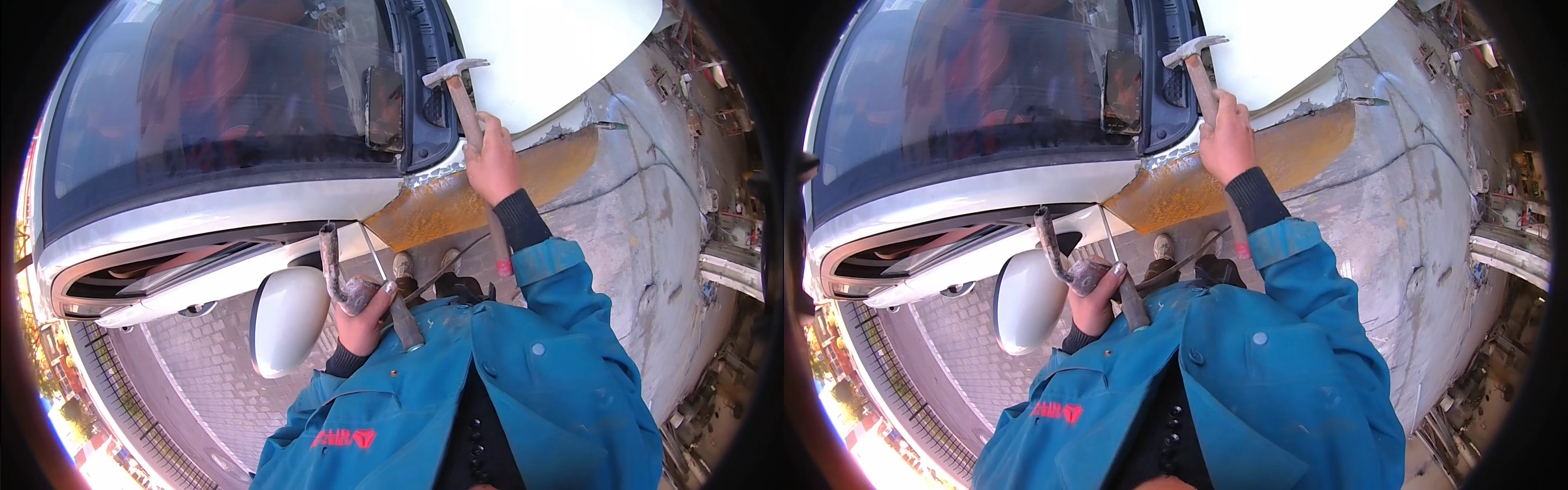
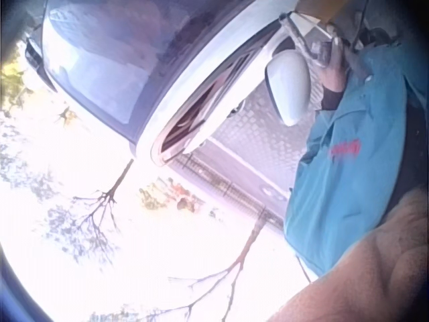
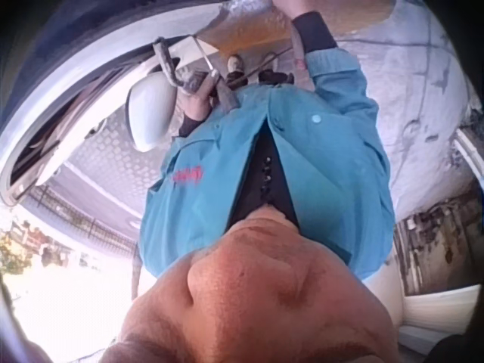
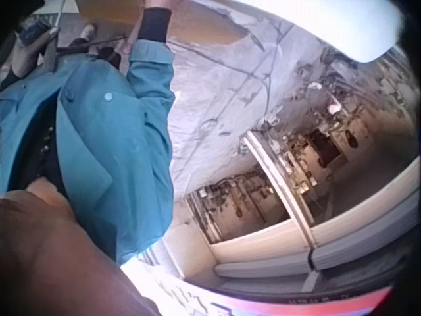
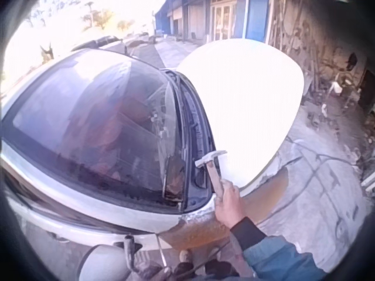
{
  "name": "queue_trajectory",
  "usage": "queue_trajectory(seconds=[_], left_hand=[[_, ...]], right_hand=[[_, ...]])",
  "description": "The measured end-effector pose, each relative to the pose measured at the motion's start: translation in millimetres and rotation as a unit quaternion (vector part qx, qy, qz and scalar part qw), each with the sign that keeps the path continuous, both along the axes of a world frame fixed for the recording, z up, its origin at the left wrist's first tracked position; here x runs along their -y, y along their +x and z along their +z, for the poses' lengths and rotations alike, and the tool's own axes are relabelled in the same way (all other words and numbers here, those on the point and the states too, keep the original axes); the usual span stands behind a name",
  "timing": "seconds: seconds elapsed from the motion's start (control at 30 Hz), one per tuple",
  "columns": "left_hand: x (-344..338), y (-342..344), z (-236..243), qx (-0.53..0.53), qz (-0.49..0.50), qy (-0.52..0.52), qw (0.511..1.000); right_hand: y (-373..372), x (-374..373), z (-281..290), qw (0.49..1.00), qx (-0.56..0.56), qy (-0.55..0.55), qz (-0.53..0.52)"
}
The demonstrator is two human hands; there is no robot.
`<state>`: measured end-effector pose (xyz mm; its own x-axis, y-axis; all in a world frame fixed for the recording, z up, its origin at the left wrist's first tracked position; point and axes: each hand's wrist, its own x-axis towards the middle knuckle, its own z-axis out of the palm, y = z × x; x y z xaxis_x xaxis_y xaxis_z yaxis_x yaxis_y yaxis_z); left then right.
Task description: The person repairs a damaged front fender on a white car. They use a screwdriver and pliers to remove fasteners, then weld the fender with a welding torch, and finally hammer the area to smooth the surface.
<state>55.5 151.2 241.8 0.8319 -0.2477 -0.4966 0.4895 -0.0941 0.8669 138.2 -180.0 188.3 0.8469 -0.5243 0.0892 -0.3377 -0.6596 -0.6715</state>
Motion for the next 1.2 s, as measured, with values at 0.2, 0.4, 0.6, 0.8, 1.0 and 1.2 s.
queue_trajectory(seconds=[0.2,0.4,0.6,0.8,1.0,1.2], left_hand=[[-1.5,1.9,-2.3,0.003,-0.011,0.0,1.0],[-4.5,1.0,-6.5,0.04,-0.037,-0.026,0.998],[0.8,-0.3,-2.9,0.044,-0.062,-0.02,0.997],[4.2,-1.2,3.6,0.093,-0.086,-0.029,0.992],[-11.0,-5.1,1.7,-0.006,-0.06,-0.154,0.986],[-5.4,-16.8,-23.7,-0.062,0.056,-0.263,0.961]], right_hand=[[12.6,5.1,5.3,0.997,-0.041,-0.062,0.018],[-57.0,-24.9,63.6,0.975,0.084,-0.044,0.203],[-111.3,-99.9,98.1,0.852,0.021,0.335,0.401],[-99.6,-124.9,84.8,0.885,-0.049,0.219,0.409],[-102.0,-104.1,30.6,0.82,-0.107,0.468,0.312],[-122.5,-104.5,-8.8,0.794,-0.147,0.389,0.443]])
